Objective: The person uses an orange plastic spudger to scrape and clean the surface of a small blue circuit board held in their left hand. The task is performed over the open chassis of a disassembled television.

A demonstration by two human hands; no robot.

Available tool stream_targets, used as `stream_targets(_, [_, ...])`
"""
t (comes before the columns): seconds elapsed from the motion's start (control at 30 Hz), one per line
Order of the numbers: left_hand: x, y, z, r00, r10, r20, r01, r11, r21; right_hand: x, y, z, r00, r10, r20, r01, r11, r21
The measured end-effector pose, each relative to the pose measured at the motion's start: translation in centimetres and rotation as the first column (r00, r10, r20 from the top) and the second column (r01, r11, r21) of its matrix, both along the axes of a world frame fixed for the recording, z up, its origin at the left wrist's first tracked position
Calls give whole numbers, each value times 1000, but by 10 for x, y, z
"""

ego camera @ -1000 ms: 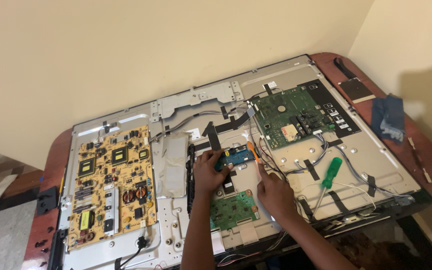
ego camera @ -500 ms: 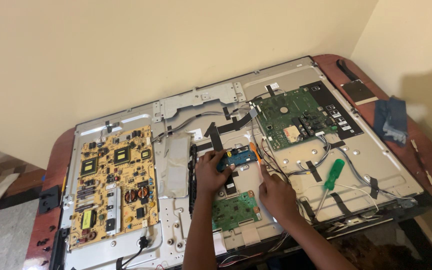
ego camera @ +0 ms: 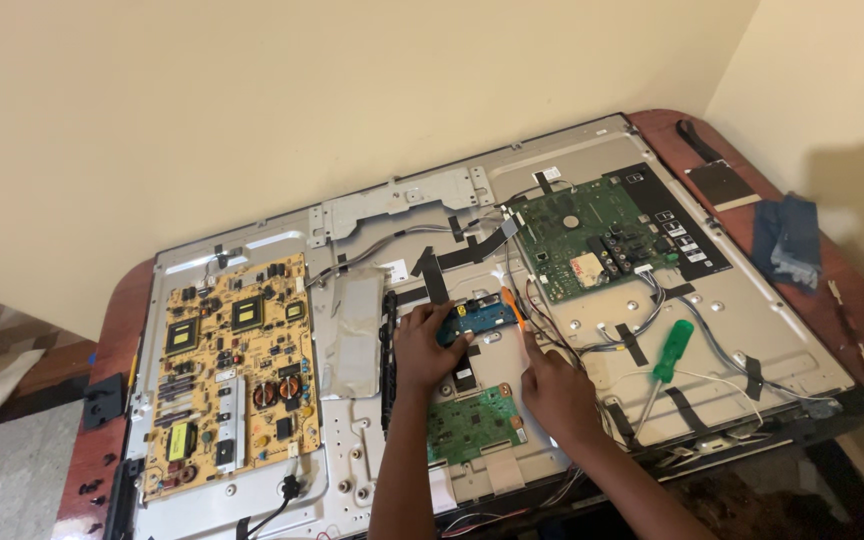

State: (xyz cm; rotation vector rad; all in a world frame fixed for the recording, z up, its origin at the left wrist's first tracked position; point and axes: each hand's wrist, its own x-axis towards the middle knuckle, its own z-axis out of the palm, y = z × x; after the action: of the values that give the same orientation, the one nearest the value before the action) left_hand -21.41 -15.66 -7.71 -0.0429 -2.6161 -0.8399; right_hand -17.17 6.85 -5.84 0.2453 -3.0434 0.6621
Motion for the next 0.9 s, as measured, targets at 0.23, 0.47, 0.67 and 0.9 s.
stream_targets(0.23, [1,1,7,1000,3,18,-3,1000,8,-1,2,-5,1000,9,-23,-10,1000,-22])
stream_targets(0.47, [2,3,14,999,9,36,-9,1000,3,-1,1,-9,1000,1,-30,-1,1000,-3])
stream_targets(0.67, [1,2,16,999,12,50,-13,1000,5,2,2,-7,1000,2,-26,-3,999,-53])
stream_targets(0.9, [1,2,19,999,5,36,-5,1000,3,9,5,-2,990,6,-143,-30,985,-170])
